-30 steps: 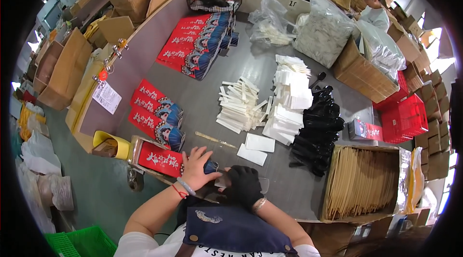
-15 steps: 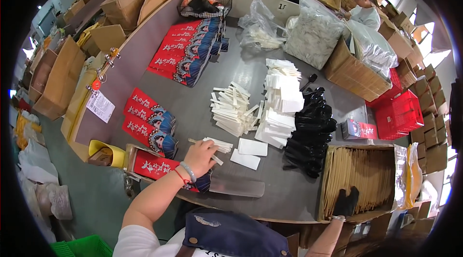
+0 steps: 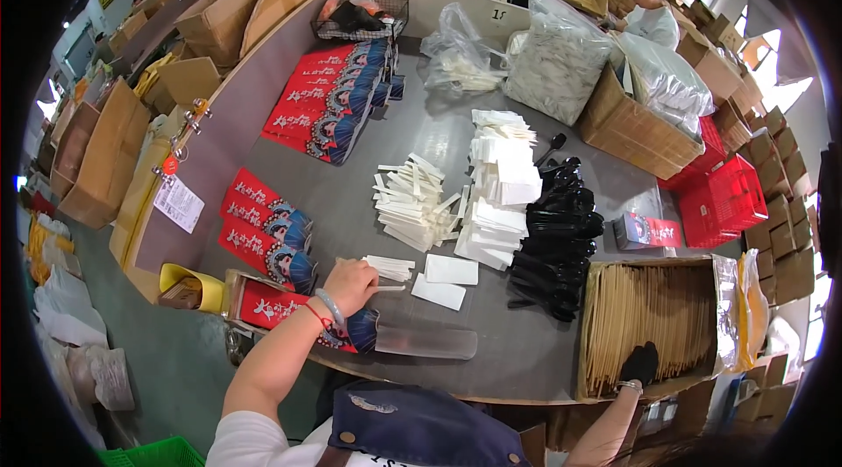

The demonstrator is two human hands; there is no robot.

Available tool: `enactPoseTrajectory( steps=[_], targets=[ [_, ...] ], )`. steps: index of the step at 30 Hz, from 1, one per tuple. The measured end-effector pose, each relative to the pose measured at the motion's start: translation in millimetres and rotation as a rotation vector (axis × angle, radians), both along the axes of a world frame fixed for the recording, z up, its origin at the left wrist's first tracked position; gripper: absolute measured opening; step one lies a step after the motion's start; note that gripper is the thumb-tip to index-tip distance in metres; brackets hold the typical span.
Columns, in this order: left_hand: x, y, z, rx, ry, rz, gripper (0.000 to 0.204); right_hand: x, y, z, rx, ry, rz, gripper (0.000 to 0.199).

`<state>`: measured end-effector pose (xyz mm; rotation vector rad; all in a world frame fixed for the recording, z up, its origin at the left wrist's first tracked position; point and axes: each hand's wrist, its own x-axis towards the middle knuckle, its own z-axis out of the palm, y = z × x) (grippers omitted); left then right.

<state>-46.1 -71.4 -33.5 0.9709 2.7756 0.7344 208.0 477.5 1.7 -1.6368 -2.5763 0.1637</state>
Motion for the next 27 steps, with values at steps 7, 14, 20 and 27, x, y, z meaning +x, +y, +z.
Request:
enactPoseTrajectory(
  steps=[7,14,20,27],
  targets=[
    [-3.2,87.1,-6.6,0.244,0.072,0.053,0.017,7.2,7.7,-4.6,0.077,0.117,-0.079,0.038],
    [3.3,89.1,-6.3,0.033,0.000,0.112,0.034,-22.0,-58.2,-11.6,-0.285,1.015,0.011,0.024],
    [4.0,93.2,-8.1,0.114,0.092,0.027,0.029,-97.6,-152.3,2.5,-0.211,0.431,0.589,0.018],
    [9.3,93.7,-10.4,0.253,-0.081,0.055,0.028,-125.7,-159.3,-15.8,-0.163,0.246,0.806,0.016]
  ],
)
